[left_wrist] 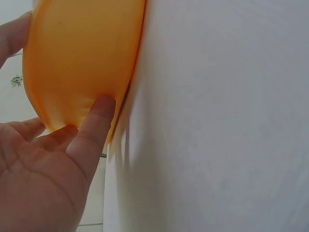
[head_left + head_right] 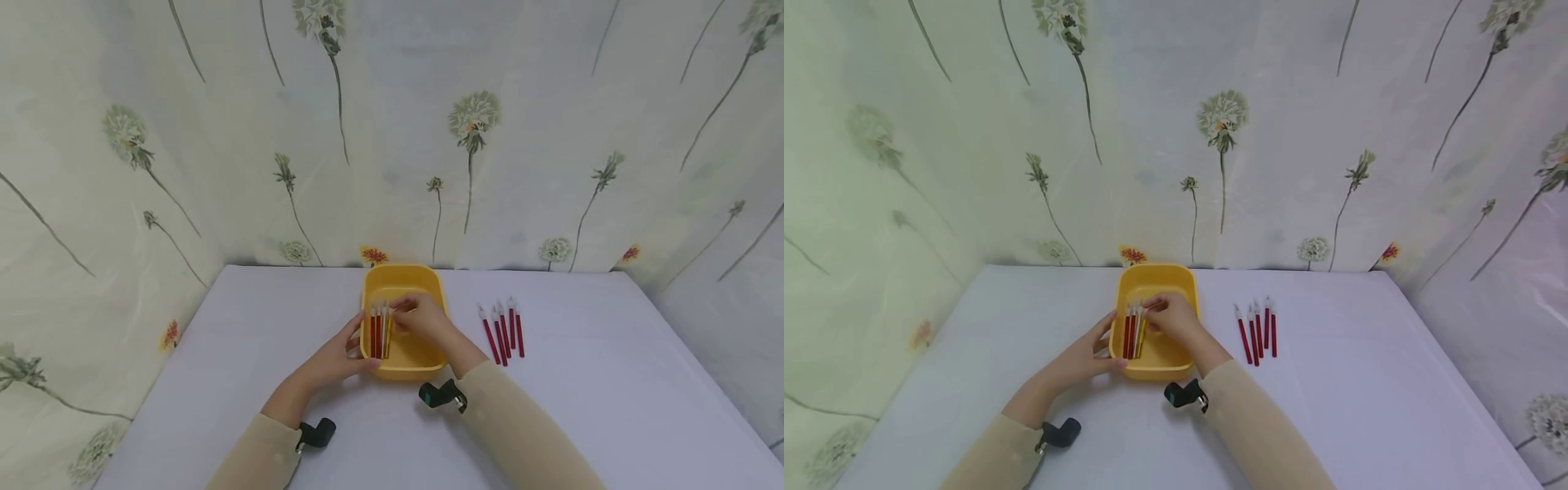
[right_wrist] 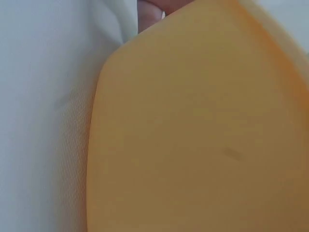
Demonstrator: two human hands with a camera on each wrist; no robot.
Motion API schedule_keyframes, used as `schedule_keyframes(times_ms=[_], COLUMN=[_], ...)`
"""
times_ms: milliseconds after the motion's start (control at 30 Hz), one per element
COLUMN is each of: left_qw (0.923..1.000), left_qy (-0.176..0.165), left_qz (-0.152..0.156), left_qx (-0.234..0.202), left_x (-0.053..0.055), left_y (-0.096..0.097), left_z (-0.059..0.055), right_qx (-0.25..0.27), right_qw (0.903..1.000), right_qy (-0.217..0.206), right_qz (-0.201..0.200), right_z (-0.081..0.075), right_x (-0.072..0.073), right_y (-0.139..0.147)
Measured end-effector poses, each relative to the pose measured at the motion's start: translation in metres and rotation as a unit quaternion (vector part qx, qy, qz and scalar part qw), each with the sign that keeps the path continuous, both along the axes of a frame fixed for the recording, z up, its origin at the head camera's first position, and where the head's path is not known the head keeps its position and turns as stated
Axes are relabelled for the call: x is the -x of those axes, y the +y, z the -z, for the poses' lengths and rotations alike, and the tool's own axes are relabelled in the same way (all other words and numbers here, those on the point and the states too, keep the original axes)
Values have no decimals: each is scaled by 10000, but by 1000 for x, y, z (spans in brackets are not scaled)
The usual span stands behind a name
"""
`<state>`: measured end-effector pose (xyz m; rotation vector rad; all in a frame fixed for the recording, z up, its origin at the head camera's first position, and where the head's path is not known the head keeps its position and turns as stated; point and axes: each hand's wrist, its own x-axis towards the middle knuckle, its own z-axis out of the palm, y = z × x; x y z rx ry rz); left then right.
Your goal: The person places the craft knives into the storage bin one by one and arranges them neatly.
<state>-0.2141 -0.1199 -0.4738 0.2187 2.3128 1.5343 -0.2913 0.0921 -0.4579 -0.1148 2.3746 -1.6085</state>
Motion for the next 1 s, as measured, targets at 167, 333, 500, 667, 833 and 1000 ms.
schedule_keyframes(times_ms=[167,333,500,667,833,1000], left_qw=[10000,10000,10000,10000,10000,10000], left_qy=[24,36,29,26,17,31], left_qz=[-32,-46,-25,-23,-30,-49], left_qx=[24,59,10,13,5,36], left_x=[-1,0,0,0,0,-1], left_y=[0,0,0,0,0,1], left_z=[0,1,1,1,1,0], right_qx=[-67,-269,-354,-255,-185,-184], right_qw=[9999,9995,9991,9995,9997,9996], right_qy=[97,186,213,165,122,212], right_qz=[-4,-41,-97,-46,56,46], right_z=[-7,-20,-32,-41,-49,-55], right_x=[-6,-16,-24,-30,-32,-35], right_y=[4,13,23,33,43,57])
